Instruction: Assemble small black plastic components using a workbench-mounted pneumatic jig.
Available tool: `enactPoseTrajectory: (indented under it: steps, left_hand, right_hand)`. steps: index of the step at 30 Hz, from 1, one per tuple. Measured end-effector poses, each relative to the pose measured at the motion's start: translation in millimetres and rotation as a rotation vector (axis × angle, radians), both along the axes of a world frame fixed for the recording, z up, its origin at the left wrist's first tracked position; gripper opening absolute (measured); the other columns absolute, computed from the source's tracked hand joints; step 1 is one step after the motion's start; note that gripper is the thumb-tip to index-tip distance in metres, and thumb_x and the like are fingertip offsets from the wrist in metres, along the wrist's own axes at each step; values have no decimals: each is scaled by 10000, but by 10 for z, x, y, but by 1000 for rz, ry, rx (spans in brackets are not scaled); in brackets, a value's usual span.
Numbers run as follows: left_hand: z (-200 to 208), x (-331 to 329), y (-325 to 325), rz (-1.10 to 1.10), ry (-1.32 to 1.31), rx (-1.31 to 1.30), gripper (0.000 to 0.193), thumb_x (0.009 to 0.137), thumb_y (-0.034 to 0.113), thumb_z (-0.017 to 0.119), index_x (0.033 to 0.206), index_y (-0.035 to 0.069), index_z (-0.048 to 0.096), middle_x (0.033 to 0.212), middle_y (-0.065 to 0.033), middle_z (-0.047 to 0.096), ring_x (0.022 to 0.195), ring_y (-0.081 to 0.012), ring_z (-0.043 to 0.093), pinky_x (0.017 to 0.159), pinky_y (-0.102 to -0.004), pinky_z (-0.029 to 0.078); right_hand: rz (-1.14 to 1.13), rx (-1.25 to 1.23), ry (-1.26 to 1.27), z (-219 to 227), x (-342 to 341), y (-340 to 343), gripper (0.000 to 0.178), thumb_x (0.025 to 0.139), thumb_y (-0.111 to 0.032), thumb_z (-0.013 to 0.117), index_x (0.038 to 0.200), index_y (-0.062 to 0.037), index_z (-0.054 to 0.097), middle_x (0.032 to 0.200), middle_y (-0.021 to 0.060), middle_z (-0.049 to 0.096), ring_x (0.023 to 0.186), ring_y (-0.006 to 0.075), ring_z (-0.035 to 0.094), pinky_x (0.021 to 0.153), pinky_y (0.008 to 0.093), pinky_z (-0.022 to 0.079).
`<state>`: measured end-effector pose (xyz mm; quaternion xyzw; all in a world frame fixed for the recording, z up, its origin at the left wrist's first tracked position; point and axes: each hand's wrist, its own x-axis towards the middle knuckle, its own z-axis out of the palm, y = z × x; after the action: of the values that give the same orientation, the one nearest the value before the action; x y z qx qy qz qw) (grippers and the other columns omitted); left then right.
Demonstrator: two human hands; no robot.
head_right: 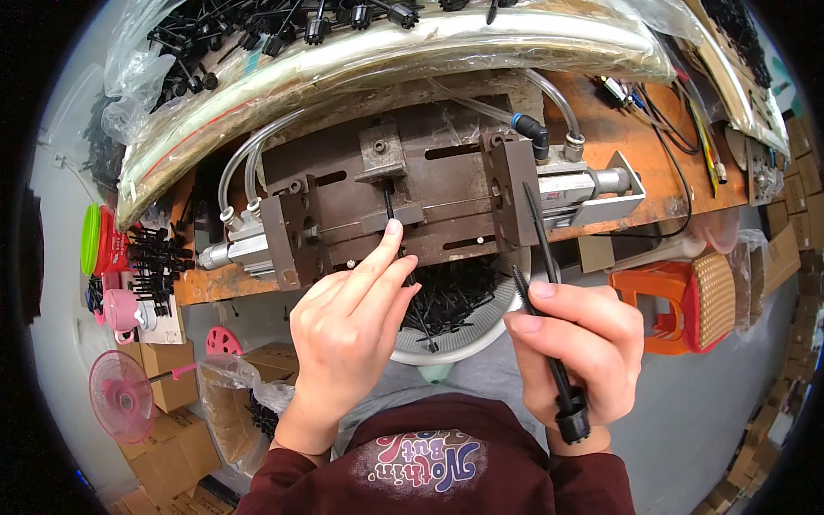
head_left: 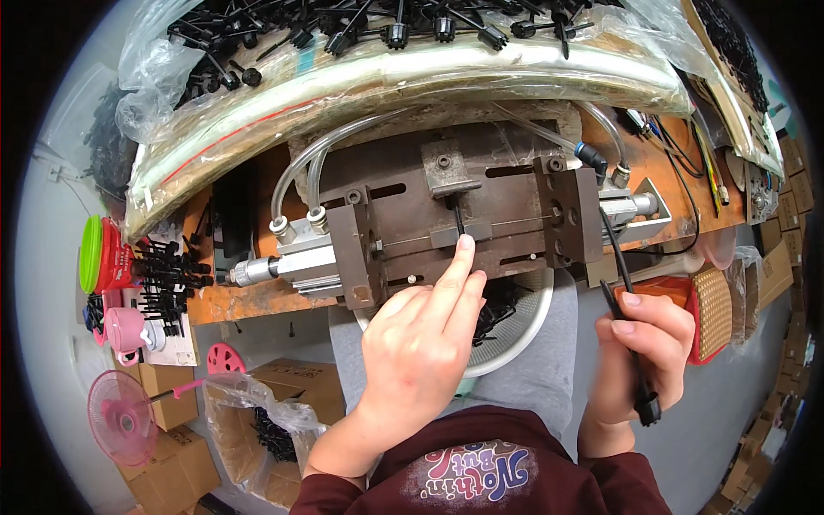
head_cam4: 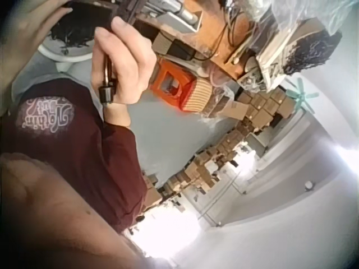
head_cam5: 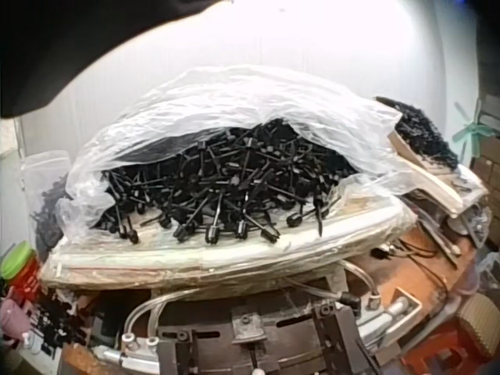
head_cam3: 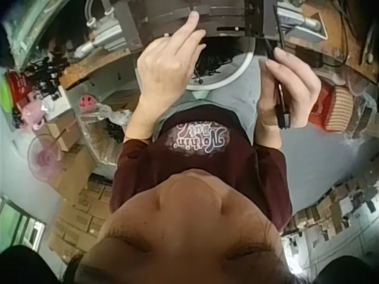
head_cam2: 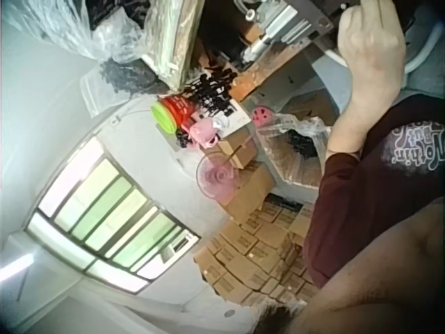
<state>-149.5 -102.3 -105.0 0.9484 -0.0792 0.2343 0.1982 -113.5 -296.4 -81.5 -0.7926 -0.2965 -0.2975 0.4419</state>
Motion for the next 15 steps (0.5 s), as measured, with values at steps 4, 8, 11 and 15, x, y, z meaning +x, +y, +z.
enactPoseTrajectory:
  steps: [4,8,11,15]
  left_hand:
    - [38,-5,-5,17,36,3,245,717,91,768,946,34,703,1178,-99,677,668,-175,648,618,-270,498]
    - [50,-1,-2,21,51,-14,245,712,92,772,942,41,706,1176,-95,679,652,-170,644,607,-265,494]
    - [47,1,16,12,49,-43,268,711,106,779,962,45,706,1170,-83,684,641,-160,638,603,-264,489]
    - [141,-60,10,-125,36,-301,359,677,145,840,983,25,696,1071,-121,707,700,-176,683,625,-271,534]
  right_hand:
    - [9,-89,-52,3,-39,38,275,719,29,790,936,-93,674,1023,83,616,753,203,624,626,287,508]
    - [-1,-147,-141,-51,-47,74,296,697,43,775,952,-96,716,1044,86,611,717,204,628,601,289,516]
    - [-8,-207,-220,-76,-9,84,327,675,46,766,976,-75,728,1049,97,608,698,212,632,574,298,518]
    - [7,-282,-273,-97,19,121,341,675,39,750,1008,-25,721,1052,106,609,725,214,634,577,304,522]
